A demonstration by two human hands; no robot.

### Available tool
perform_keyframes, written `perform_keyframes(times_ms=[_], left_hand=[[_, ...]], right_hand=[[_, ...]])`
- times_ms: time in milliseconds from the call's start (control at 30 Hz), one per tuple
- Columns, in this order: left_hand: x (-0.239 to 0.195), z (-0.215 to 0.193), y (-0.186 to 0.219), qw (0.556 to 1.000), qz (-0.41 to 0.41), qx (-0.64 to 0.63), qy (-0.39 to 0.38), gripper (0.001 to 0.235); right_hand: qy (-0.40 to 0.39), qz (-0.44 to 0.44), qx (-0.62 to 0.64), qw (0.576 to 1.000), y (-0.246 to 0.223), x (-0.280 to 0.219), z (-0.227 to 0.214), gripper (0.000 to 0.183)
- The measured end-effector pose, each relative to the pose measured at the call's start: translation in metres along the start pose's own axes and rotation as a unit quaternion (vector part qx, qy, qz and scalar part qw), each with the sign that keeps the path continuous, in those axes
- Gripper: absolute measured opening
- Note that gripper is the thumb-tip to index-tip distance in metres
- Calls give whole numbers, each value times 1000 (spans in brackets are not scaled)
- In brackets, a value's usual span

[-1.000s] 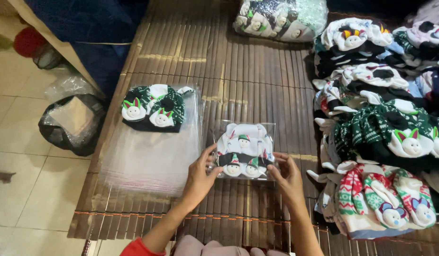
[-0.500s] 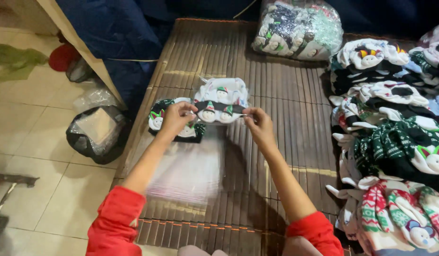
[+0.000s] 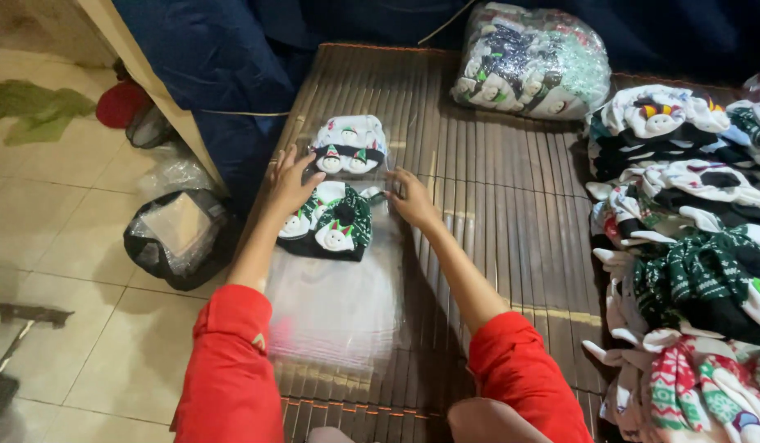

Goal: Packaging small fabric baby hats into individual plastic bags on a floor mat.

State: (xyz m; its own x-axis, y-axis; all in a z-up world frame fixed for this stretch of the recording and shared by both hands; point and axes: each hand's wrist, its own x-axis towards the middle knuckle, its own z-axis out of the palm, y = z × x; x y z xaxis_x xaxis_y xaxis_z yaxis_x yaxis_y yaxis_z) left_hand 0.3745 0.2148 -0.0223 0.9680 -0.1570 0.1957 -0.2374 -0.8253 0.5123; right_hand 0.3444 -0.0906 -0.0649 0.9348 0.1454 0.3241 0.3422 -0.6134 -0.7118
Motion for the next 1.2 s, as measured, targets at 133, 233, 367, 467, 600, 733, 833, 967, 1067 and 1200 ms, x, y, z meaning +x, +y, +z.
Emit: perform_keyframes(times_ms=[133,233,367,467,600,733,833,967,1067,1200], left_hand=[[-38,0,24,996,53,55,47,50],[-66,8,46,989,94,85,81,53],[-79,3,41,982,88,48,162,43],[-83,-5,-5,992,-19,30,122,47],[-86,-2,-64,988,-148,-42,-25,58],[-87,15,-66,991,-132,22,-13,66],[-102,11,-21,989,-125,77,-10,74],[-116,21,-4,990,-115,78,-18,77],[-123,14,16,994,-44,97,19,86],[-141,4,58,994,67,89,-14,86]], right_hand=[[-9,24,-8,1000,-30,-52,-21,41],[-13,-6,44,999,-67,-106,-47,39],[-53,-16,52,997,-99,-166,-90,29],[-83,10,44,996,-113,-200,-113,28],[-98,33,32,994,-108,-218,-117,25],[-82,17,33,996,-108,-227,-112,24],[-79,29,37,996,-110,-244,-117,23],[-45,1,64,997,-122,-270,-140,20],[16,-16,31,999,-138,-299,-171,28],[127,-15,-116,985,-178,-343,-242,44]])
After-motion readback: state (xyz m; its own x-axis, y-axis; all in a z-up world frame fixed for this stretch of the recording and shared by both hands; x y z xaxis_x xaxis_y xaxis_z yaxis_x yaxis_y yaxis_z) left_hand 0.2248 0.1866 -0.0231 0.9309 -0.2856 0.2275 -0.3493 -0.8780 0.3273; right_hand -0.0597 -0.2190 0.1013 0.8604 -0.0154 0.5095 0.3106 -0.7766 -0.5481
